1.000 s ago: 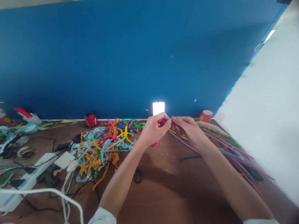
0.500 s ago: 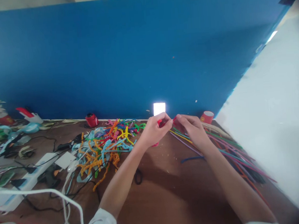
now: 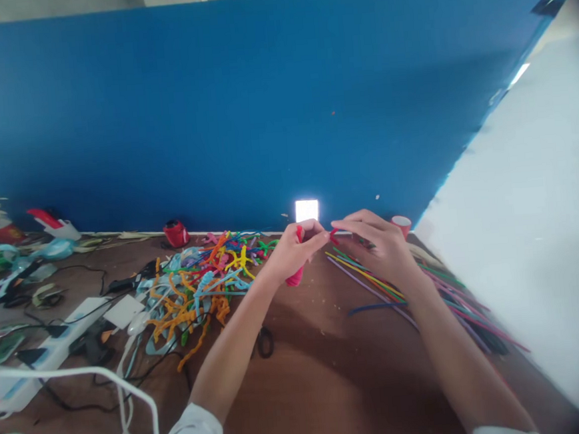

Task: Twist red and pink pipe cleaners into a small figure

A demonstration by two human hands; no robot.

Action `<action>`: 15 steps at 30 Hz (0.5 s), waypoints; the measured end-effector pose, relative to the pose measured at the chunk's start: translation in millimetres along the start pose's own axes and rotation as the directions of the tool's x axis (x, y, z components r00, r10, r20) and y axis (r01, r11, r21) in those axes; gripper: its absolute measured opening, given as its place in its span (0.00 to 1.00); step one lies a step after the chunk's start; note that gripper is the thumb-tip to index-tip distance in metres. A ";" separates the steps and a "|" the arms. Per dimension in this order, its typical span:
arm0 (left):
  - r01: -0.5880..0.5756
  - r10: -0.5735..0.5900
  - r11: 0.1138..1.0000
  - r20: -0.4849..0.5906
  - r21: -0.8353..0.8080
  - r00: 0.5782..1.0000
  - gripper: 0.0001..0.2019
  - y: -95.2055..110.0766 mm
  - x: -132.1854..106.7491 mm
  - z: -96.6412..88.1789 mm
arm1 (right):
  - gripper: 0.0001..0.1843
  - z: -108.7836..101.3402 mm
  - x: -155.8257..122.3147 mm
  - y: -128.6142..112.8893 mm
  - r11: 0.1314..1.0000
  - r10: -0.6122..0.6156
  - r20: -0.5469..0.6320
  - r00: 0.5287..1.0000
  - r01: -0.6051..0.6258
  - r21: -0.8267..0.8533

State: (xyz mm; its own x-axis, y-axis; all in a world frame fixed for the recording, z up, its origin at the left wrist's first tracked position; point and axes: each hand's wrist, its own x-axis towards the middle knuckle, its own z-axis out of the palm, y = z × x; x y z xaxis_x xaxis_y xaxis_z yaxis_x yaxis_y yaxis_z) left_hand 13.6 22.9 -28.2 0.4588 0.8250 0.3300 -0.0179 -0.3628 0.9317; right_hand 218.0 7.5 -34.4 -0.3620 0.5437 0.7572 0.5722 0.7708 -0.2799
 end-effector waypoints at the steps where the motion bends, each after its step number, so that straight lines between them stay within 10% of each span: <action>1: 0.016 -0.016 1.000 0.008 -0.017 1.000 0.12 0.5 -0.2 0.2 | 0.16 -0.8 -0.7 2.2 0.999 -0.028 0.003 1.000 0.028 -0.021; 15: 0.025 -0.026 1.000 0.043 0.009 0.999 0.13 -5.5 0.5 0.8 | 0.12 0.6 -3.1 4.7 0.968 -0.164 0.062 0.984 0.173 -0.181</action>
State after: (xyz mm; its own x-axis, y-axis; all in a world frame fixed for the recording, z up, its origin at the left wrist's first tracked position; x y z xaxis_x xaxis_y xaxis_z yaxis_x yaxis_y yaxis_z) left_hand 14.7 25.0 -33.3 0.4968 0.8146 0.2993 0.0019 -0.3459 0.9383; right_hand 221.4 9.6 -38.4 -0.4962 0.4290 0.7548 0.6243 0.7805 -0.0332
